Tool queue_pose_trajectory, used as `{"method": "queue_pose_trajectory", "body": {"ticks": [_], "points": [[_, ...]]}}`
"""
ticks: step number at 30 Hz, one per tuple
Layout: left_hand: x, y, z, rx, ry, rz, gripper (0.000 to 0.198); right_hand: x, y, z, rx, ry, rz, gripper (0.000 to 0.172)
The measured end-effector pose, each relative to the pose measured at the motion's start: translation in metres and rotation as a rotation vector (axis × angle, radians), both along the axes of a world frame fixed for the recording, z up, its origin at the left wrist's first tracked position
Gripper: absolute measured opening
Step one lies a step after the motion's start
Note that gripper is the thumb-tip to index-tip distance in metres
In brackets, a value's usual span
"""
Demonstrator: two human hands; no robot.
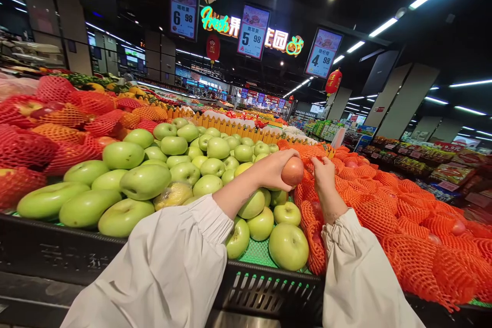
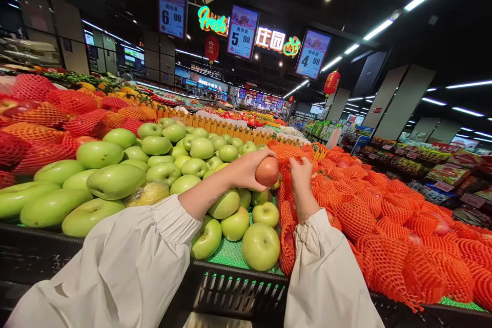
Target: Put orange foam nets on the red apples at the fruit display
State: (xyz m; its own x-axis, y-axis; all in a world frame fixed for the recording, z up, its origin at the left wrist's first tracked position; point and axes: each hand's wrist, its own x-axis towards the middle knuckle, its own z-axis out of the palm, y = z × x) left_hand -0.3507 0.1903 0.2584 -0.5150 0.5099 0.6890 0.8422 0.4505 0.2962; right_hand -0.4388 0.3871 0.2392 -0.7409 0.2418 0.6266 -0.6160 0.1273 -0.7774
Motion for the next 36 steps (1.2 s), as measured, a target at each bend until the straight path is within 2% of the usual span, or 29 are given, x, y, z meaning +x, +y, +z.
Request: {"method": "queue_pose_trajectory", "body": {"ticks": [2, 5, 9, 11, 13, 15, 18, 20, 22, 28, 32, 36], "points": [[0.001, 0.000, 0.000, -0.017, -0.019, -0.002, 0.067, 0.001, -0.002, 0.000, -0.030, -0.018, 0.048, 0.037], [0.000, -0.001, -0.001, -0.005, -0.009, 0.003, 0.069, 0.005, 0.001, 0.001, 0.080, 0.145, -0.069, 0.050], [0.000, 0.000, 0.000, 0.061, 0.029, -0.004, 0.075, 0.007, 0.009, 0.002, 0.303, 0.294, -0.278, 0.041], [0.003, 0.002, 0.001, 0.108, 0.018, -0.020, 0.073, 0.008, 0.010, 0.002, 0.446, 0.286, -0.315, 0.030], [0.006, 0.004, 0.002, 0.136, -0.010, -0.029, 0.068, 0.011, 0.006, 0.003, 0.607, 0.268, -0.237, 0.019], [0.007, 0.005, 0.003, 0.139, -0.034, -0.043, 0.063, 0.014, 0.000, 0.005, 0.704, 0.251, -0.086, 0.016], [0.007, 0.005, 0.003, 0.144, 0.004, -0.107, 0.064, 0.017, -0.007, 0.005, 0.724, 0.191, 0.098, 0.023], [0.006, 0.004, 0.002, 0.157, 0.026, -0.130, 0.067, 0.016, -0.008, 0.004, 0.743, 0.183, 0.143, 0.031], [0.006, 0.003, 0.001, 0.160, -0.028, -0.132, 0.068, 0.012, -0.006, 0.002, 0.776, 0.198, 0.131, 0.036], [0.007, 0.002, 0.001, 0.099, -0.220, -0.144, 0.065, 0.005, -0.005, 0.001, 0.698, 0.232, -0.034, 0.019], [0.004, 0.003, 0.002, 0.124, -0.200, -0.087, 0.062, 0.013, -0.010, 0.007, 0.604, 0.276, 0.010, 0.020], [0.001, 0.004, 0.003, 0.181, -0.158, 0.018, 0.062, 0.021, -0.010, 0.009, 0.645, 0.280, 0.014, 0.011]]}}
